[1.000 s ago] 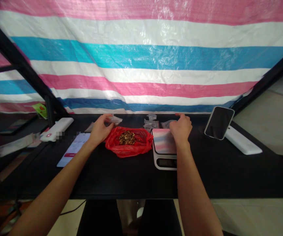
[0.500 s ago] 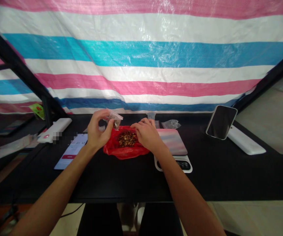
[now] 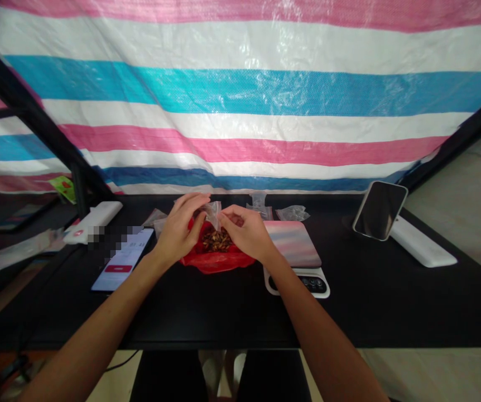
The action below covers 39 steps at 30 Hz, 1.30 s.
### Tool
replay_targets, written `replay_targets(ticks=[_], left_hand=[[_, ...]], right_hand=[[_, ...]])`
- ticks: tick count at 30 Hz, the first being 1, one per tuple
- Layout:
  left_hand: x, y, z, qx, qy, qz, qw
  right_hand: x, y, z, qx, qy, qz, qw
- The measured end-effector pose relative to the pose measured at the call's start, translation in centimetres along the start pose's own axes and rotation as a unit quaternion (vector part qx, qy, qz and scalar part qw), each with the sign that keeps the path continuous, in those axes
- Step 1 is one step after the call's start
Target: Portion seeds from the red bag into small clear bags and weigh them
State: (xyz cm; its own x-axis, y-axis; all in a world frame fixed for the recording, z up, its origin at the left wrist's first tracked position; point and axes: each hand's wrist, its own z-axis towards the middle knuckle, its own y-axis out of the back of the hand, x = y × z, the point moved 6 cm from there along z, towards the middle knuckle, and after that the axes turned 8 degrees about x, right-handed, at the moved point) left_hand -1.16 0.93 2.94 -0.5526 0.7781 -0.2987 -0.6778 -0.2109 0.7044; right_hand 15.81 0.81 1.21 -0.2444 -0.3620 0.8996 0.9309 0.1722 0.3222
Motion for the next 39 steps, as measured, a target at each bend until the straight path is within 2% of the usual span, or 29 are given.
replay_targets(ticks=[2, 4, 7, 10, 15, 23, 26, 30, 33, 36, 39], left_hand=[[-0.1, 0.5, -0.1, -0.056, 0.029, 0.022, 0.998], [-0.2, 0.6, -0.3, -0.069, 0.05, 0.012, 0.996], [-0.2, -0.8, -0.2, 0.005, 0.078, -0.099, 0.992], [0.1, -2.2, -0.4, 0.058, 0.122, -0.211, 0.968], [0.4, -3.6, -0.5, 0.083, 0.146, -0.332, 0.928], [0.9, -4.1, -0.6, 0.1, 0.17, -0.392, 0.899], [1.3, -4.0, -0.6, 0.096, 0.181, -0.37, 0.906], [2.0, -2.9, -0.5, 0.011, 0.182, -0.27, 0.945], [2.5, -2.8, -0.5, -0.027, 0.191, -0.293, 0.936], [2.2, -3.0, -0.4, -0.02, 0.167, -0.352, 0.921], [0.9, -2.7, -0.1, 0.016, 0.09, -0.308, 0.947]], right_hand=[[-0.2, 0.0, 0.1, -0.014, -0.006, 0.04, 0.999], [-0.2, -0.1, 0.1, -0.03, -0.007, 0.041, 0.999], [-0.1, -0.2, 0.1, -0.031, -0.003, 0.032, 0.999], [-0.4, -0.3, 0.2, -0.02, -0.005, 0.049, 0.999], [-1.2, -0.2, 0.5, -0.006, -0.015, 0.095, 0.995], [-1.4, -0.2, 0.3, -0.002, 0.007, 0.062, 0.998], [-1.0, -0.4, 0.2, 0.005, 0.019, 0.009, 1.0], [0.1, -0.2, -0.1, -0.029, 0.038, -0.112, 0.993], [0.4, 0.3, -0.3, -0.033, 0.036, -0.174, 0.984], [-0.7, 1.0, -0.3, -0.019, -0.017, -0.15, 0.988], [-2.0, 1.4, -0.2, -0.013, -0.058, -0.087, 0.994]])
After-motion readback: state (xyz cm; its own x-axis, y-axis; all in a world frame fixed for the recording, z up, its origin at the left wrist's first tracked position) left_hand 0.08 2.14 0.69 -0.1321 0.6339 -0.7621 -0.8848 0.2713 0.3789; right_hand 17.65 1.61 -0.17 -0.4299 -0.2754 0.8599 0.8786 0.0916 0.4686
